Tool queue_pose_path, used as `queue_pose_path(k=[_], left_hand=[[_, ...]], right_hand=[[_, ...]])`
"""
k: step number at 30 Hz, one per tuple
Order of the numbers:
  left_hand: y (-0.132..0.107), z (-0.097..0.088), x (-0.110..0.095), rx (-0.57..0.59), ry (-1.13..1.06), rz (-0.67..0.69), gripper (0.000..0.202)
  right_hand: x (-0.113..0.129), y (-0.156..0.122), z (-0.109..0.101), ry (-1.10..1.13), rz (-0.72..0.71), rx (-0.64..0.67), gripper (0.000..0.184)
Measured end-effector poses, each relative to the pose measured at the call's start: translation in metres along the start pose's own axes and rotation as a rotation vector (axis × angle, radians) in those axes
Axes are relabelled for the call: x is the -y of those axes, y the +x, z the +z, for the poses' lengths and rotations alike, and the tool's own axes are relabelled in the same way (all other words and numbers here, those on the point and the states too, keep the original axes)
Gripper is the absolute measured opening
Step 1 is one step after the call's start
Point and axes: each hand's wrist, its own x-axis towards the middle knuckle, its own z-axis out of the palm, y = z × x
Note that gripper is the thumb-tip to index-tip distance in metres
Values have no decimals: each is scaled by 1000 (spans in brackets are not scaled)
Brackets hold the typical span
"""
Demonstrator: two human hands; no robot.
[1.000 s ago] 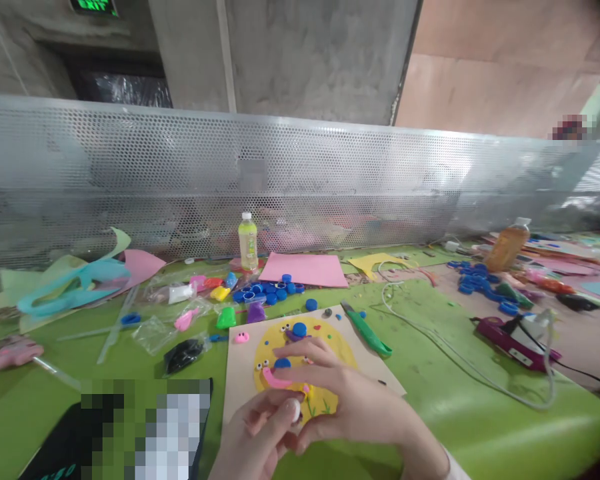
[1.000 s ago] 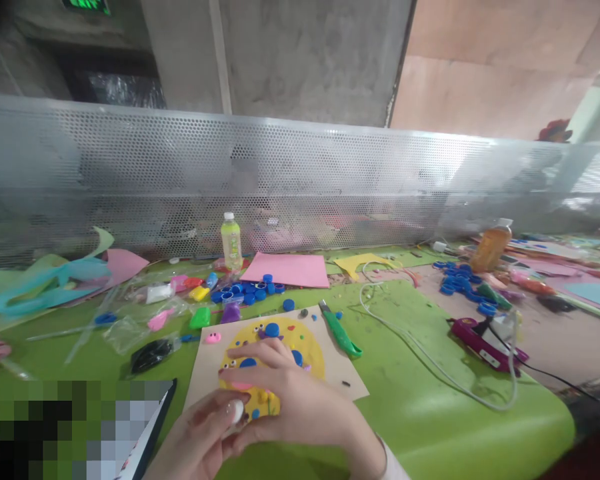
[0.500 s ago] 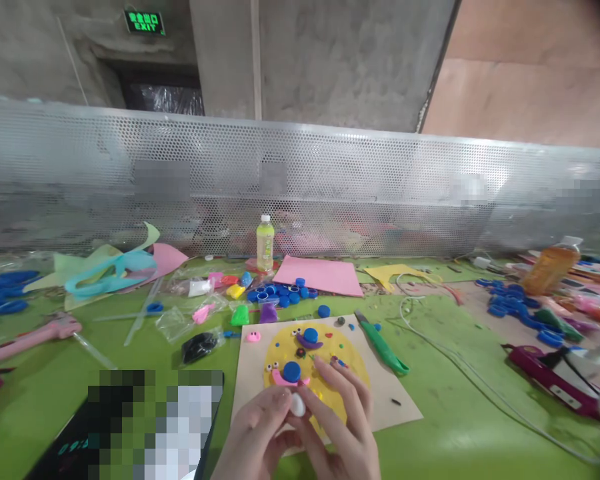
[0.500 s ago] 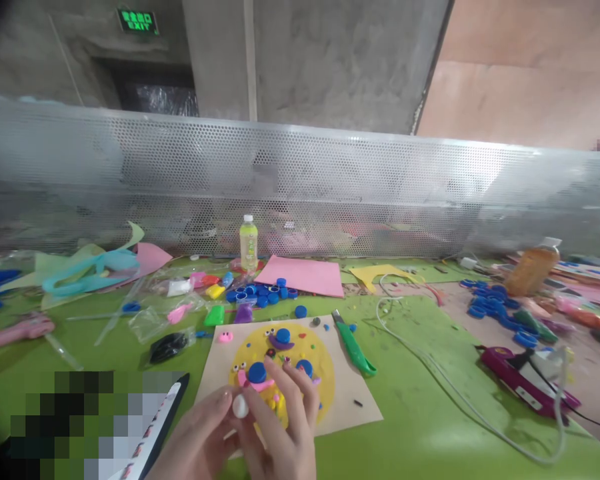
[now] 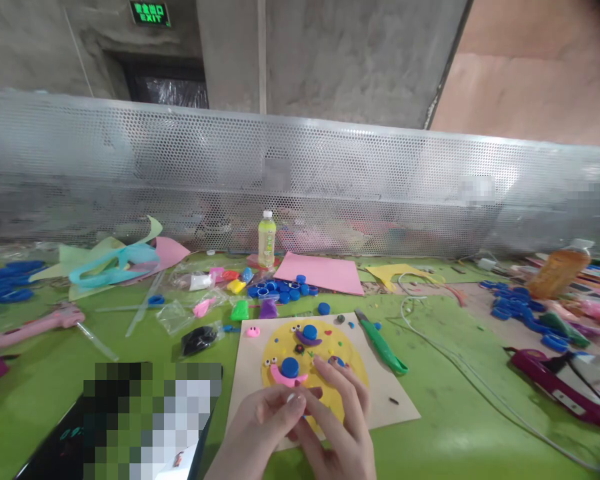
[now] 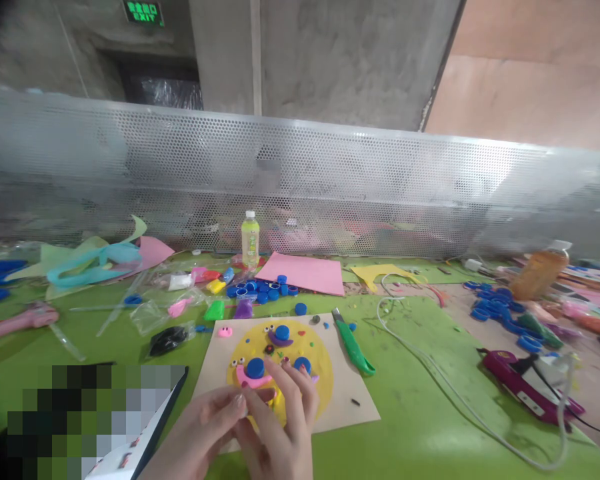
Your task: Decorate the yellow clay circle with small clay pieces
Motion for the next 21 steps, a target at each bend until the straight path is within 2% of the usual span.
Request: queue_pose_path(k=[2, 7, 11, 17, 21], left_hand=[[-1, 1, -2, 11, 5, -2, 54], [-8, 9, -11, -33, 12, -7, 41], [-6, 9, -8, -47, 5, 15, 39], [-5, 2, -4, -7, 5, -9, 57], [-9, 5, -9, -44, 19, 16, 36]], right_hand=[[0, 0, -2, -19, -5, 4, 32], [3, 1, -3, -39, 1, -10, 30], [3, -1, -2, -21, 17, -8, 28], [-5, 0, -6, -6, -68, 30, 29], [-7, 1, -9, 10, -32, 51, 29]])
